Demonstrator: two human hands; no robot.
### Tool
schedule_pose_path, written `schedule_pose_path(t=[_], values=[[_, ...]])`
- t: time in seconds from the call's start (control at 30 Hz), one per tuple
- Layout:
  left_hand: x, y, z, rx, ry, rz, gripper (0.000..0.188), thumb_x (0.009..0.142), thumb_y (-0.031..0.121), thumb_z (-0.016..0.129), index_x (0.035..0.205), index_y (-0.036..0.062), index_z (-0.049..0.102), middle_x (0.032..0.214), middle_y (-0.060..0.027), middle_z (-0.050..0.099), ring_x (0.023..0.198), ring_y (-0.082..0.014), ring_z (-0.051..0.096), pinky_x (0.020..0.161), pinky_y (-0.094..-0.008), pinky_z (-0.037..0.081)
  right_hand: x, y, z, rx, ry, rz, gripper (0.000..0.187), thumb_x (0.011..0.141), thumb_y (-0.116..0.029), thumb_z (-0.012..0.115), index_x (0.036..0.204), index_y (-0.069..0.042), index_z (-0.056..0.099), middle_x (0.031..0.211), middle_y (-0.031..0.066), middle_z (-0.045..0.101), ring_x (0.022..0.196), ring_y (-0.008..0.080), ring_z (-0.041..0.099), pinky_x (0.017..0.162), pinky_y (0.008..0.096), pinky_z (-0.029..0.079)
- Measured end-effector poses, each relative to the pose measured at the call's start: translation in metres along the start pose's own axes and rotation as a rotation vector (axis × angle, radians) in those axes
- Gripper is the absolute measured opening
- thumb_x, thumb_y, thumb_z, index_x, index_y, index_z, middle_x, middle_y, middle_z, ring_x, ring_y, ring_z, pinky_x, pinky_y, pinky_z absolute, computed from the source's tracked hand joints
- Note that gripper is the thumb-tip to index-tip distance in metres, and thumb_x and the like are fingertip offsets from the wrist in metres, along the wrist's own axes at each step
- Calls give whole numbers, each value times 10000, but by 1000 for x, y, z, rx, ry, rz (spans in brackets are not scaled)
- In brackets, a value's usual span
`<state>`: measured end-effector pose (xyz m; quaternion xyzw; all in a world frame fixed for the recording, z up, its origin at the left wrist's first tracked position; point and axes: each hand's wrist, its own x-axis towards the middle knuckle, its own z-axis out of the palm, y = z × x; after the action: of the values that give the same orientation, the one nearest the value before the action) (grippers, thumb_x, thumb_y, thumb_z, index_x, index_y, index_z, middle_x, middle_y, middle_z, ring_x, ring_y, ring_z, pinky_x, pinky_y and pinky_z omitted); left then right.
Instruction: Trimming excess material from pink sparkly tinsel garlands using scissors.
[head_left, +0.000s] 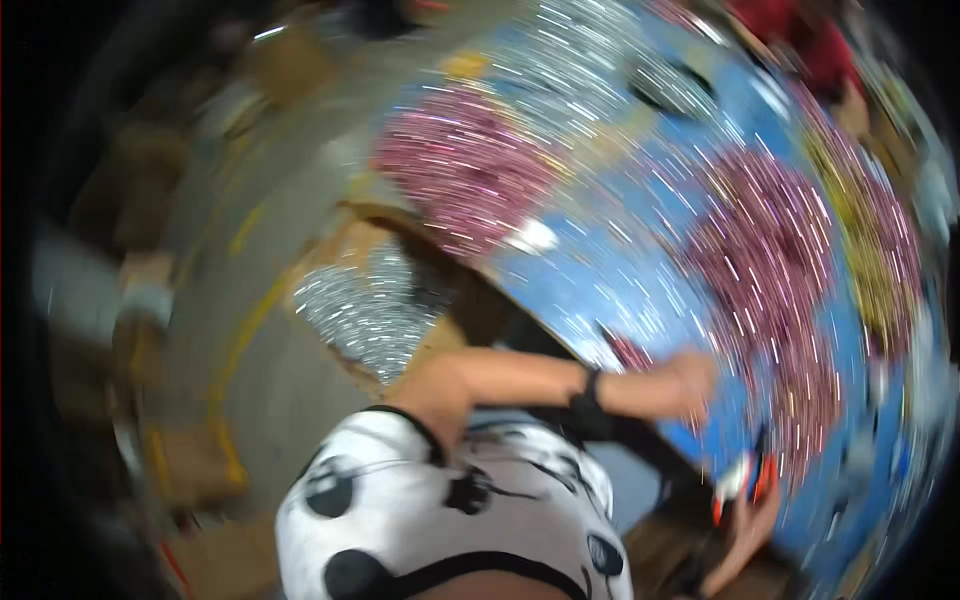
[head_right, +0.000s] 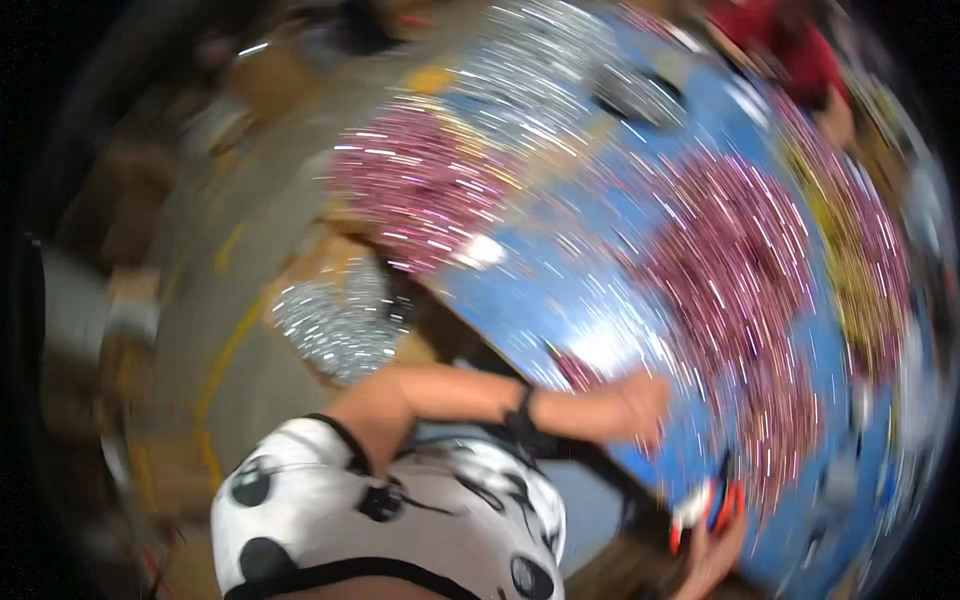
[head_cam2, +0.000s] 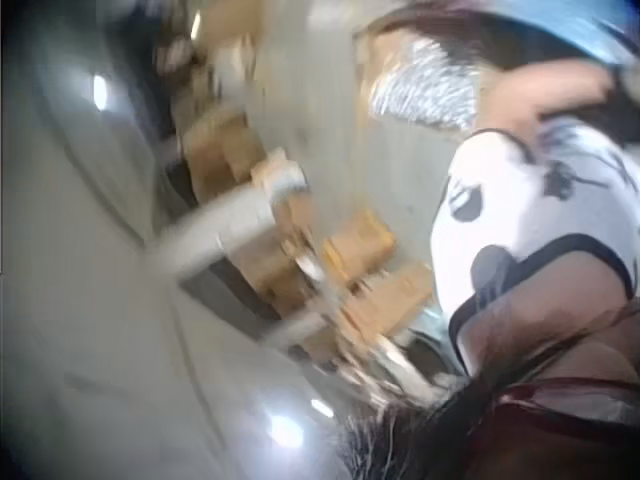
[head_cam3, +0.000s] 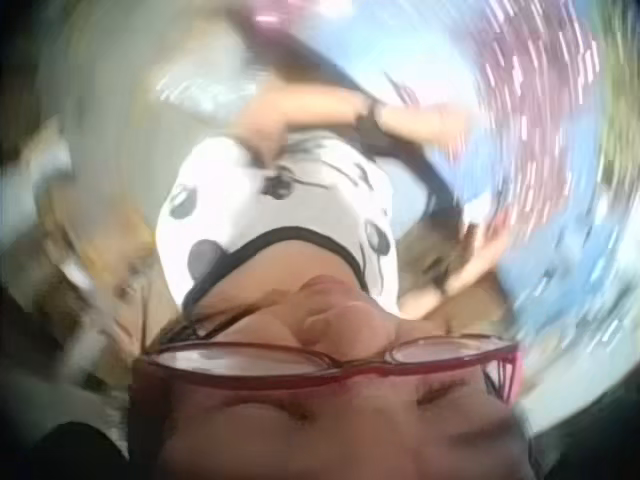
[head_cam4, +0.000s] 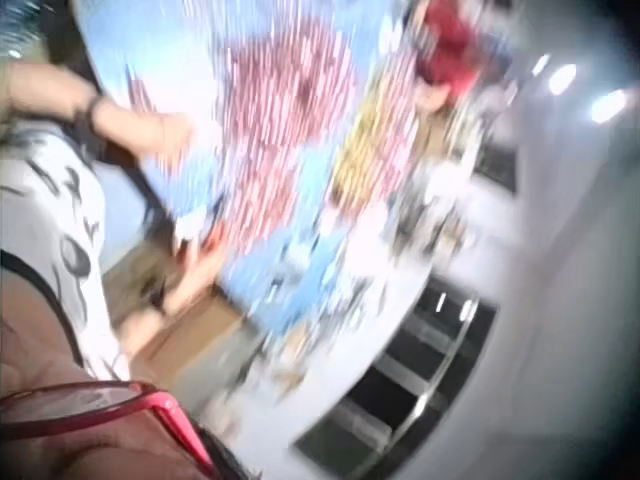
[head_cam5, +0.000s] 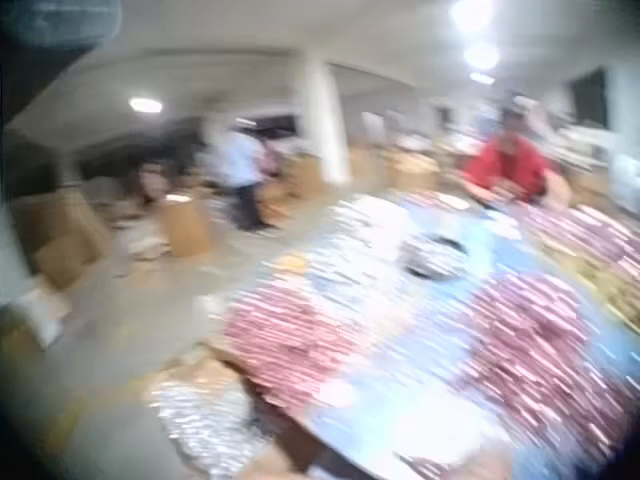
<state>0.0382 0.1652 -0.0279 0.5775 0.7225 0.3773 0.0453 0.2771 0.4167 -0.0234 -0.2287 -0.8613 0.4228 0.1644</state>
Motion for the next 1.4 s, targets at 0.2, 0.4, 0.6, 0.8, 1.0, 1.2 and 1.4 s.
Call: schedule_pose_path(t=[0.2,0.4,0.6,0.8,1.0,1.2,1.4], values=[[-2,10,-41,68,88,-62,139,788,213,729,854,95,696,869,-62,577,852,-266,559,732,-399,419,-15,-98,5,-312,199,124,370,769,-126,768,1069,-13,583,959,94,605,872,198,598,783,322,483],[3,27,-32,26,-14,-60,154,823,183,705,931,77,680,901,-76,568,899,-270,546,775,-380,395,-69,-70,18,507,196,162,410,822,67,616,1195,-27,474,996,15,569,904,80,552,784,224,473],[2,34,-28,-11,-46,-74,107,834,159,687,893,76,654,864,-81,558,869,-269,538,780,-378,384,-88,-96,42,376,-231,378,689,770,-94,766,1375,-106,437,1003,28,570,826,128,572,734,283,501],[3,29,-34,-97,-70,-149,78,865,132,652,876,59,624,856,-76,571,854,-258,541,793,-367,381,-80,-114,46,227,-436,324,763,733,-144,791,1378,-61,391,969,103,590,858,208,593,818,339,483],[0,30,-36,-197,-36,-179,72,904,109,624,927,42,615,922,-72,618,894,-233,568,852,-348,393,-73,-142,51,97,-445,275,794,753,-170,780,1421,-64,365,1126,215,592,1015,392,600,870,427,469],[-5,41,-44,-232,-30,-228,81,915,96,618,965,33,607,923,-86,639,896,-255,573,837,-347,438,-75,-149,62,56,-347,171,798,730,-143,800,1412,-79,390,1040,148,593,948,349,614,807,406,494],[-6,47,-50,-266,-73,-241,85,914,100,624,971,37,611,922,-83,647,883,-257,571,818,-342,451,-74,-148,68,62,-331,156,792,730,-191,820,1393,-74,403,1166,200,620,1062,397,615,847,431,494]])
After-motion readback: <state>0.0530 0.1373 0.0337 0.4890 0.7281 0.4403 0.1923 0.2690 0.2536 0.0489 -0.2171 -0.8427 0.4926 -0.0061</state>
